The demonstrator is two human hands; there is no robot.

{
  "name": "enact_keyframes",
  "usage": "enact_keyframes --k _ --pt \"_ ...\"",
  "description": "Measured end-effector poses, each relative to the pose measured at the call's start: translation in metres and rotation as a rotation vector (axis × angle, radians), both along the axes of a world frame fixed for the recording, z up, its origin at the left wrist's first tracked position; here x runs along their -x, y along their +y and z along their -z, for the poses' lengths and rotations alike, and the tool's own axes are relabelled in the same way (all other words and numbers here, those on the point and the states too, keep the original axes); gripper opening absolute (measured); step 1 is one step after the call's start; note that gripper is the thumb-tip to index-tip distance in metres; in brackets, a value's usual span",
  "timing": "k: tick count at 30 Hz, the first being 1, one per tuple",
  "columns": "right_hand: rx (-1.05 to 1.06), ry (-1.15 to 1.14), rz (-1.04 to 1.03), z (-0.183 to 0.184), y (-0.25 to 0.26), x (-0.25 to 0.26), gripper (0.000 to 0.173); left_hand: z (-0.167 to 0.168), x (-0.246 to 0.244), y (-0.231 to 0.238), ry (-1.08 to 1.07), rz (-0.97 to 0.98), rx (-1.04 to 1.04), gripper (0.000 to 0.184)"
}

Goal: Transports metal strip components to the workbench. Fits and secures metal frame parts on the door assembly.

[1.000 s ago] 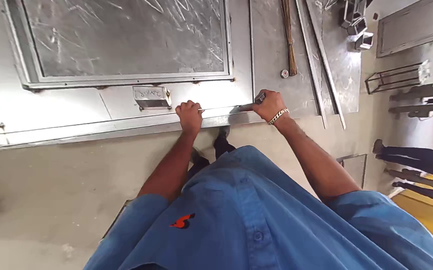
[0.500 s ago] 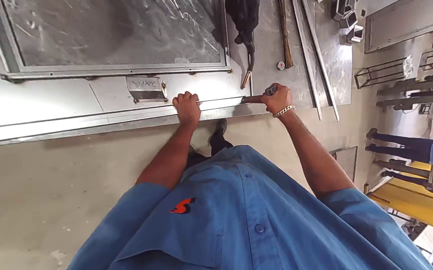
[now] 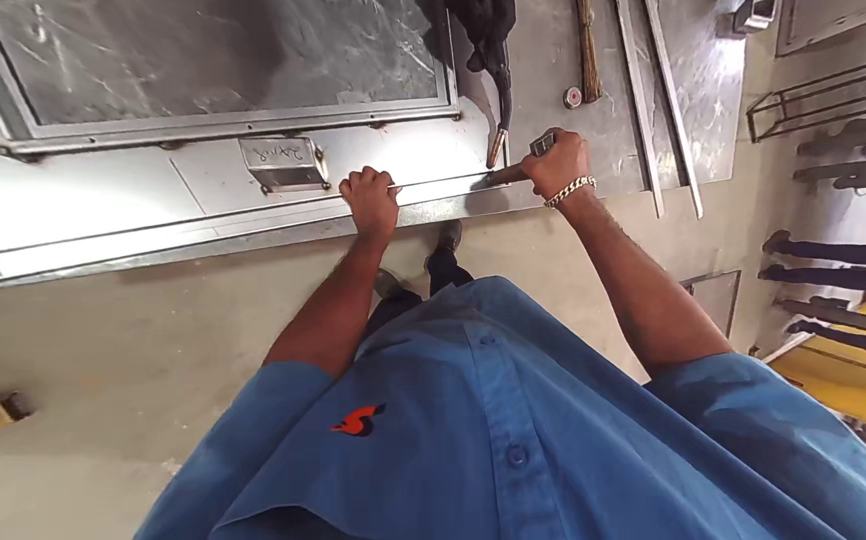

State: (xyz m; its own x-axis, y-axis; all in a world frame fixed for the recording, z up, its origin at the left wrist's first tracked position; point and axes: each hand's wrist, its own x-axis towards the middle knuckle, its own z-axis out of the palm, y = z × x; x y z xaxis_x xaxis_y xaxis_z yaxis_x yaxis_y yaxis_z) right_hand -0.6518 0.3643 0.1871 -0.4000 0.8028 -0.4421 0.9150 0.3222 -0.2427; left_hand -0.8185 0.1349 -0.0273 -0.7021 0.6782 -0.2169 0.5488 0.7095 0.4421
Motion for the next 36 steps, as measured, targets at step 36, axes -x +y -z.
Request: enact_keyframes --k 36 --pt "0.008 0.070 0.048 0.003 0.001 -0.007 0.040 -0.046 0.011 -0.109 0.010 0.039 0.379 0.084"
